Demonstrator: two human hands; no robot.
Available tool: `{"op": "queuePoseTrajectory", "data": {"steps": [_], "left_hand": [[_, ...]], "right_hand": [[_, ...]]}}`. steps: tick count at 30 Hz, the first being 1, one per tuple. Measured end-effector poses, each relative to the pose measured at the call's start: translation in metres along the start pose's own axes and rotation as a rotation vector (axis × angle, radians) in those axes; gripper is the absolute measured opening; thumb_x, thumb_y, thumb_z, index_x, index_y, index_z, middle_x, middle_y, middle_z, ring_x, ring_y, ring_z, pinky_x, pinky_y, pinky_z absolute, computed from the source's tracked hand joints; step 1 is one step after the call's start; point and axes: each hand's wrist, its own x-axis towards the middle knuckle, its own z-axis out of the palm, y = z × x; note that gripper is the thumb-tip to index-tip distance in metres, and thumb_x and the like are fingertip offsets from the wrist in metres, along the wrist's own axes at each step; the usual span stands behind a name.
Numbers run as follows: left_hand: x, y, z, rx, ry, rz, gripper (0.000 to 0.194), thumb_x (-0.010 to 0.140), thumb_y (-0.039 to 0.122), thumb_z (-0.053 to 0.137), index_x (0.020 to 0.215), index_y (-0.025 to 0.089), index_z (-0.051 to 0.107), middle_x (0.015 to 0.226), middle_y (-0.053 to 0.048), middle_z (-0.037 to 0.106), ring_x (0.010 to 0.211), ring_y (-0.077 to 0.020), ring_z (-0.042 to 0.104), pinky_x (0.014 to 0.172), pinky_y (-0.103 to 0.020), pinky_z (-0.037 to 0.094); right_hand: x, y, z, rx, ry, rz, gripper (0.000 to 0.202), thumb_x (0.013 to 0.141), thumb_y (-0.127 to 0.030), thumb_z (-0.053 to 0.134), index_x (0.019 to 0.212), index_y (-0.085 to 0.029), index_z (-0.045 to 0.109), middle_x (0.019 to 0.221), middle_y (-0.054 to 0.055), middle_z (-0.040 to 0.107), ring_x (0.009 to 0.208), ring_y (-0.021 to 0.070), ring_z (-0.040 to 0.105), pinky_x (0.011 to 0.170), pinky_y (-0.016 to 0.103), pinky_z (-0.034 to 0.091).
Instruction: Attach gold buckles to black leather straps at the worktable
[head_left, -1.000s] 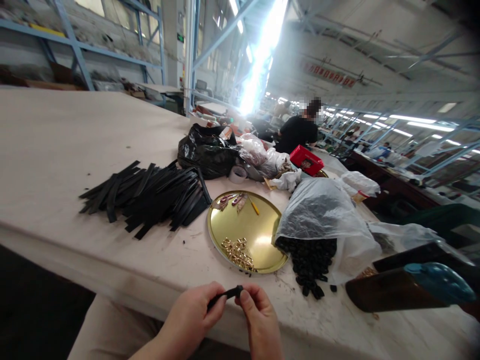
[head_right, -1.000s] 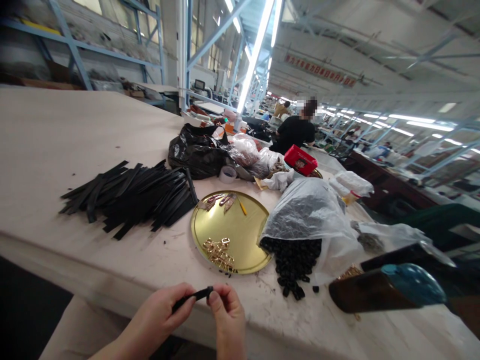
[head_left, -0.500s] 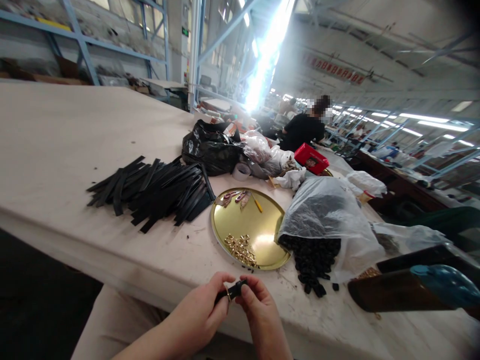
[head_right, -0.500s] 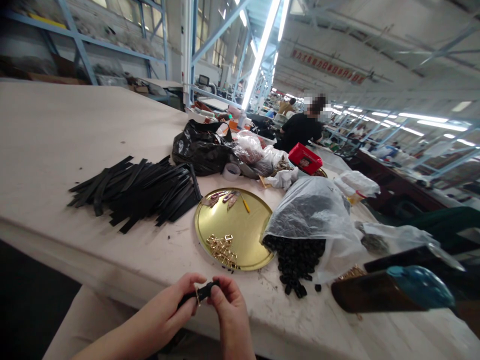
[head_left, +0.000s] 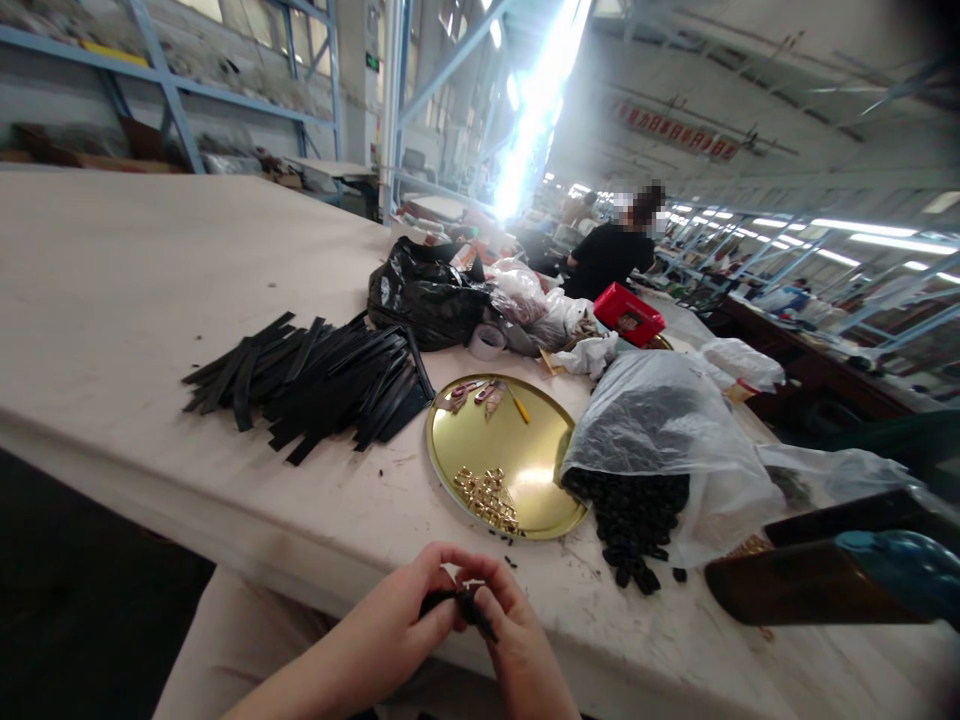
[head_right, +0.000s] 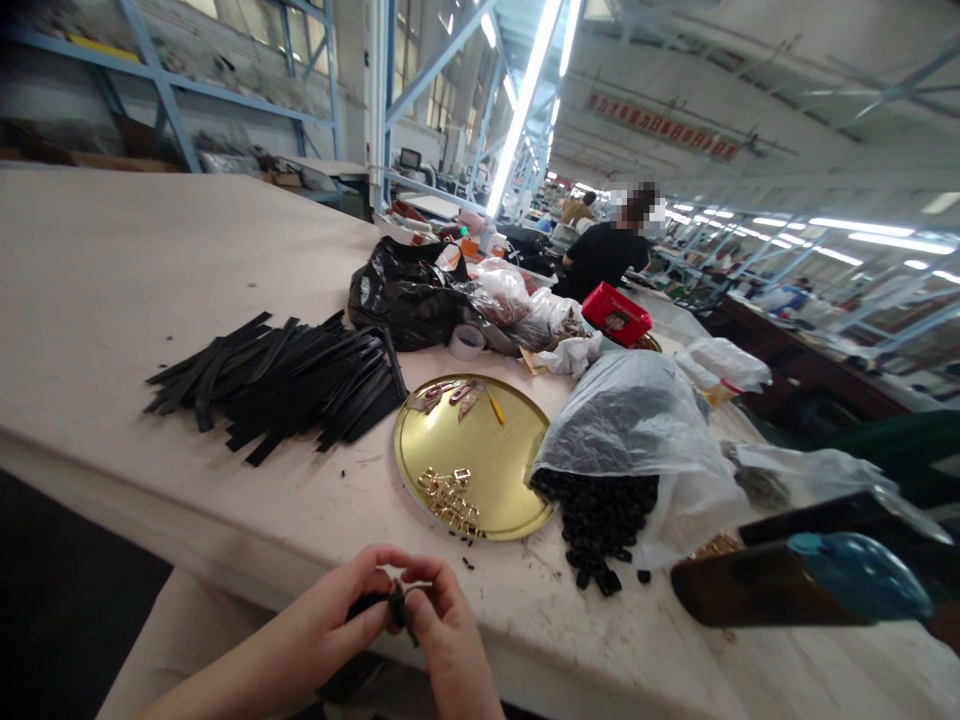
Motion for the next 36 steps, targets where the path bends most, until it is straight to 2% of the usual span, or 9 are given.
{"op": "queuePoseTrajectory", "data": {"steps": [6,12,16,20,22,25,27,30,36], "left_hand": [[-0.001,-0.008,-0.003,0.264,0.081,-0.116,0.039,0.076,0.026,0.050,0.114,0.020,0.042,0.083,-0.001,0.067,0.081,-0.0183,0.060,0.072,-0.026,0.040],[-0.005,-0.005,-0.004,0.412,0.050,-0.130,0.016,0.073,0.032,0.053,0.083,0.020,0.056,0.077,-0.001,0.065,0.075,-0.0190,0.058,0.061,-0.024,0.037],[-0.011,-0.002,-0.006,0.249,0.004,-0.164,0.013,0.070,0.029,0.054,0.076,0.018,0.055,0.068,0.003,0.058,0.065,-0.0151,0.053,0.056,-0.021,0.035],[-0.014,-0.005,-0.002,-0.069,-0.067,-0.174,0.025,0.066,0.021,0.054,0.091,0.018,0.055,0.072,0.004,0.058,0.064,-0.0127,0.051,0.057,-0.020,0.037],[-0.013,-0.005,0.001,-0.044,-0.048,-0.179,0.026,0.067,0.022,0.053,0.093,0.018,0.054,0.072,0.003,0.059,0.064,-0.0135,0.052,0.057,-0.021,0.038],[-0.010,-0.003,0.004,0.104,-0.009,-0.166,0.021,0.068,0.024,0.055,0.089,0.018,0.056,0.076,0.001,0.062,0.073,-0.0165,0.055,0.063,-0.023,0.039],[-0.010,-0.003,0.004,0.118,-0.008,-0.157,0.026,0.067,0.024,0.057,0.092,0.018,0.056,0.080,0.000,0.064,0.077,-0.0175,0.056,0.066,-0.024,0.040],[-0.010,-0.007,0.001,0.012,-0.058,-0.175,0.029,0.072,0.024,0.051,0.100,0.019,0.055,0.077,0.001,0.063,0.069,-0.0152,0.057,0.061,-0.023,0.040],[-0.007,-0.025,0.003,-0.211,-0.062,-0.260,0.022,0.068,0.022,0.050,0.089,0.016,0.054,0.065,0.003,0.061,0.060,-0.0129,0.056,0.055,-0.022,0.039]], "right_hand": [[-0.003,0.002,-0.001,0.027,-0.082,0.116,0.036,0.057,-0.040,0.078,0.082,-0.019,0.063,0.078,0.001,0.062,0.072,0.0142,0.055,0.071,0.026,0.039],[-0.013,0.004,0.000,0.129,-0.118,0.124,0.030,0.058,-0.033,0.078,0.065,-0.017,0.053,0.068,-0.003,0.051,0.066,0.0111,0.047,0.062,0.021,0.036],[-0.012,-0.001,0.000,0.017,0.084,0.050,0.032,0.064,-0.043,0.071,0.070,-0.017,0.054,0.063,-0.003,0.049,0.060,0.0102,0.045,0.060,0.022,0.037],[-0.007,0.006,0.000,-0.242,0.237,-0.058,0.037,0.064,-0.048,0.068,0.061,-0.019,0.045,0.052,-0.006,0.044,0.050,0.0093,0.042,0.051,0.021,0.037],[-0.007,0.011,0.000,-0.269,0.293,-0.082,0.035,0.063,-0.045,0.069,0.067,-0.020,0.045,0.054,-0.007,0.044,0.049,0.0093,0.043,0.049,0.021,0.037],[-0.008,0.016,-0.002,-0.288,0.285,-0.049,0.039,0.061,-0.040,0.072,0.087,-0.019,0.051,0.062,-0.005,0.052,0.053,0.0111,0.049,0.051,0.022,0.041],[-0.009,0.017,-0.005,-0.310,0.228,-0.008,0.039,0.060,-0.040,0.072,0.085,-0.018,0.053,0.059,-0.005,0.052,0.052,0.0110,0.049,0.051,0.022,0.040],[-0.010,0.018,-0.005,-0.320,0.228,0.012,0.036,0.063,-0.046,0.068,0.078,-0.018,0.052,0.051,-0.006,0.047,0.048,0.0099,0.045,0.047,0.021,0.038],[-0.010,0.027,0.005,-0.451,0.354,-0.107,0.032,0.069,-0.047,0.063,0.078,-0.018,0.053,0.054,-0.005,0.046,0.050,0.0108,0.045,0.048,0.022,0.037]]}}
